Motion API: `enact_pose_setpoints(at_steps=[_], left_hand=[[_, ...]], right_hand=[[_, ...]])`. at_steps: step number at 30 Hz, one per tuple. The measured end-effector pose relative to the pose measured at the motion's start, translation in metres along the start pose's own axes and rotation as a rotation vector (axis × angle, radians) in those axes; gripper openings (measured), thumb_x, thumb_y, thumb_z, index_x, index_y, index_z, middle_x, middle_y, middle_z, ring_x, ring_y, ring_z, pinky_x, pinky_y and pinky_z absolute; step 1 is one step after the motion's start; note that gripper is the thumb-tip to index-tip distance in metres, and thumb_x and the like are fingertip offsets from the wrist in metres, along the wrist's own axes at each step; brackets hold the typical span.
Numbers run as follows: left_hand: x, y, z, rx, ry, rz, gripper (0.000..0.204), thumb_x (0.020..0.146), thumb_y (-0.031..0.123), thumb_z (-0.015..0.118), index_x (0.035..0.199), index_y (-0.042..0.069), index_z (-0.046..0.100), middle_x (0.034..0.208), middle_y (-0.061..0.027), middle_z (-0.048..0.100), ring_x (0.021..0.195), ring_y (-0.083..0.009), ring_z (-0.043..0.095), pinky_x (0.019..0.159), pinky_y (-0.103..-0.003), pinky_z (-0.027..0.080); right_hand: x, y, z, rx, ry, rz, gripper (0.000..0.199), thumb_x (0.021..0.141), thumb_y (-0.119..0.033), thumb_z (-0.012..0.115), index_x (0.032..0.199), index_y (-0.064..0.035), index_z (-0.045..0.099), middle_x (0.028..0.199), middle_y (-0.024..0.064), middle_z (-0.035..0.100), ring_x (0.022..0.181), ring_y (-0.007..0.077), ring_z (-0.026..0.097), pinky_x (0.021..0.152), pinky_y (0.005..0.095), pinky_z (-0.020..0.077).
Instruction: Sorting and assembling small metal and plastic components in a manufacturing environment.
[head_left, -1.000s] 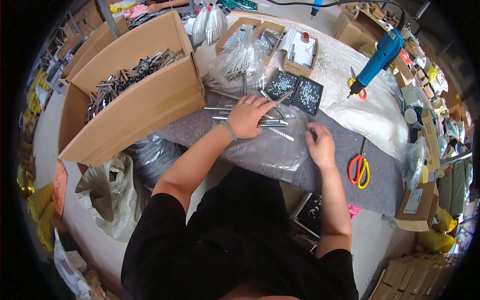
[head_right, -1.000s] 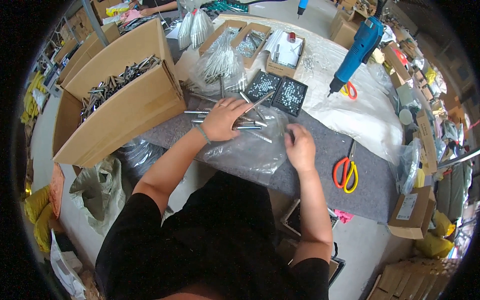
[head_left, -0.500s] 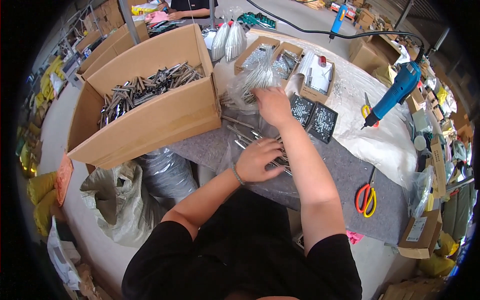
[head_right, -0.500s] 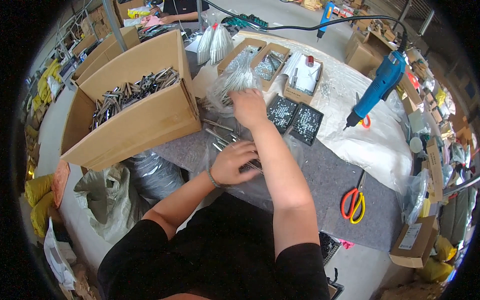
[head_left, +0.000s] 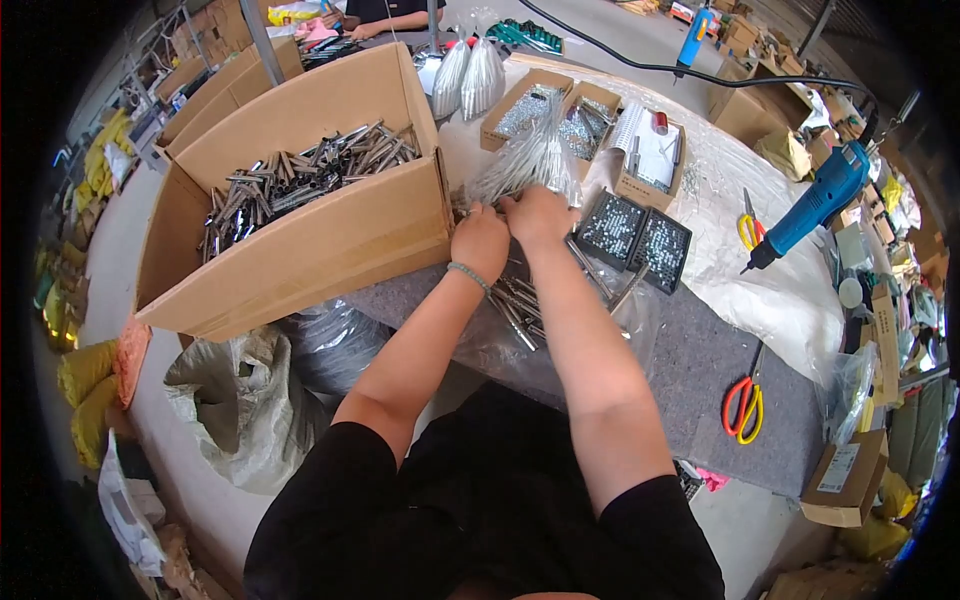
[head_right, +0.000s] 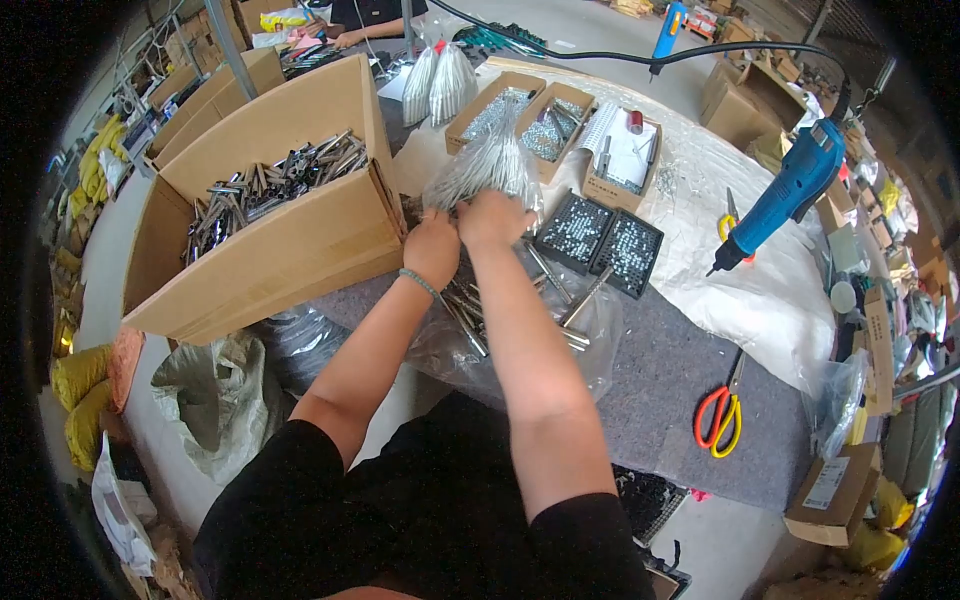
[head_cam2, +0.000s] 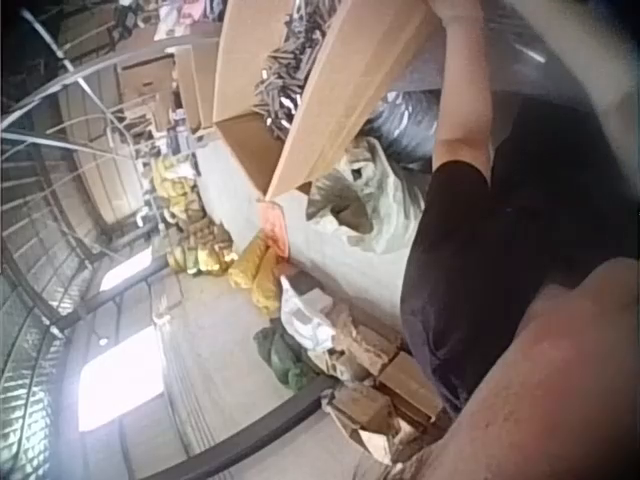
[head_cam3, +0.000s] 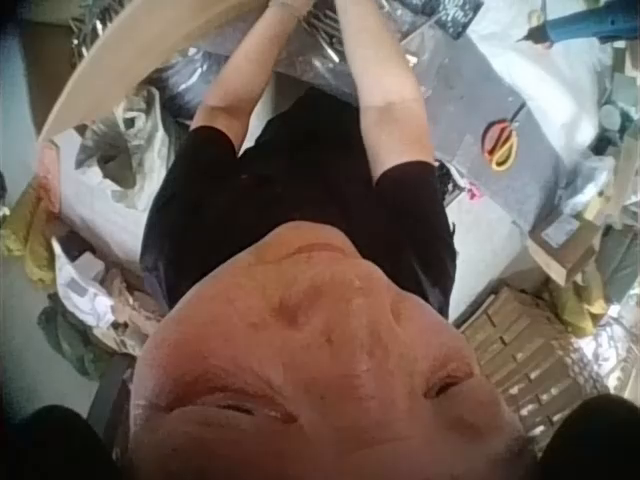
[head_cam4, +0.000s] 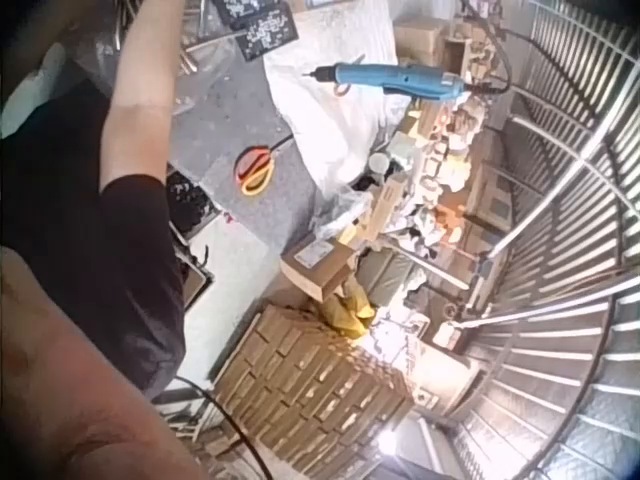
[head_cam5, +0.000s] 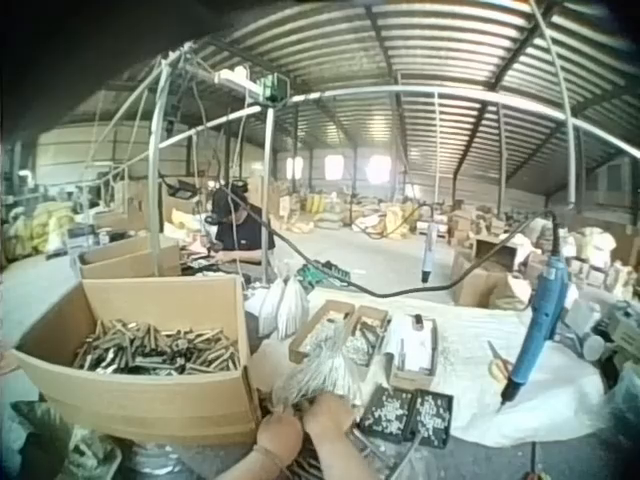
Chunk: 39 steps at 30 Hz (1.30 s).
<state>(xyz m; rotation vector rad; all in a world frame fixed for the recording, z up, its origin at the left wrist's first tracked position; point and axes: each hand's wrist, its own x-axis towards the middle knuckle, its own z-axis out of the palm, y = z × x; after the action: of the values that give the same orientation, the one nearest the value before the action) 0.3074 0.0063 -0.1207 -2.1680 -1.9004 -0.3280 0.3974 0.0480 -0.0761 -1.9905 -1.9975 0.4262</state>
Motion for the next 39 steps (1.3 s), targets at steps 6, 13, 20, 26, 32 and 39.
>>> enact_pose_setpoints(at_steps=[6, 13, 20, 26, 32, 39], left_hand=[[-0.009, -0.004, -0.003, -0.057, 0.012, 0.057, 0.033, 0.069, 0.006, 0.054, 0.101, -0.001, 0.054, 0.096, -0.0125, 0.055, 0.097, -0.0279, 0.050, 0.079, -0.033, 0.047], [0.009, 0.001, -0.011, -0.396, 0.151, -0.141, 0.044, 0.072, 0.004, 0.050, 0.116, -0.002, 0.046, 0.118, -0.0206, 0.048, 0.108, -0.0379, 0.044, 0.092, -0.041, 0.037], [-0.009, -0.012, -0.018, -0.625, 0.247, 0.135, 0.034, 0.073, 0.007, 0.050, 0.106, -0.001, 0.054, 0.114, -0.0193, 0.052, 0.108, -0.0364, 0.046, 0.092, -0.043, 0.037], [-0.054, 0.025, -0.057, -0.811, 0.294, 0.203, 0.022, 0.072, 0.005, 0.054, 0.092, 0.001, 0.059, 0.096, -0.0142, 0.059, 0.091, -0.0323, 0.054, 0.080, -0.039, 0.043], [-0.053, 0.101, -0.048, -0.671, 0.085, 0.276, 0.015, 0.072, 0.015, 0.059, 0.078, 0.004, 0.065, 0.079, -0.0125, 0.062, 0.080, -0.0300, 0.058, 0.071, -0.038, 0.047], [-0.020, 0.150, -0.023, -0.456, -0.092, 0.166, 0.016, 0.075, 0.021, 0.061, 0.073, 0.005, 0.061, 0.075, -0.0133, 0.061, 0.073, -0.0324, 0.058, 0.063, -0.042, 0.047]], right_hand=[[0.000, 0.004, 0.011, 0.114, 0.148, 0.049, 0.028, 0.076, -0.036, 0.059, 0.085, -0.0112, 0.067, 0.090, 0.0096, 0.064, 0.094, 0.0274, 0.057, 0.092, 0.0470, 0.0287], [0.004, 0.024, -0.001, 0.483, 0.310, 0.072, 0.031, 0.079, -0.036, 0.054, 0.080, -0.0076, 0.066, 0.074, 0.0173, 0.063, 0.076, 0.0310, 0.062, 0.079, 0.0381, 0.0403], [-0.038, 0.093, -0.065, 1.105, 0.261, -0.197, 0.019, 0.087, -0.015, 0.050, 0.091, 0.0008, 0.060, 0.076, 0.0049, 0.059, 0.063, 0.0177, 0.060, 0.059, 0.0283, 0.0447], [-0.141, 0.162, -0.083, 1.354, 0.003, 0.251, 0.018, 0.090, -0.020, 0.046, 0.094, -0.0040, 0.053, 0.069, -0.0015, 0.043, 0.051, 0.0063, 0.039, 0.042, 0.0199, 0.0310], [-0.206, 0.191, -0.062, 1.448, 0.115, 0.375, 0.020, 0.092, -0.024, 0.043, 0.089, -0.0061, 0.053, 0.067, -0.0037, 0.041, 0.047, 0.0032, 0.032, 0.039, 0.0180, 0.0238], [-0.220, 0.180, -0.063, 1.395, 0.175, 0.348, 0.024, 0.093, -0.026, 0.042, 0.088, -0.0060, 0.053, 0.060, -0.0068, 0.037, 0.045, 0.0017, 0.028, 0.038, 0.0180, 0.0205]])
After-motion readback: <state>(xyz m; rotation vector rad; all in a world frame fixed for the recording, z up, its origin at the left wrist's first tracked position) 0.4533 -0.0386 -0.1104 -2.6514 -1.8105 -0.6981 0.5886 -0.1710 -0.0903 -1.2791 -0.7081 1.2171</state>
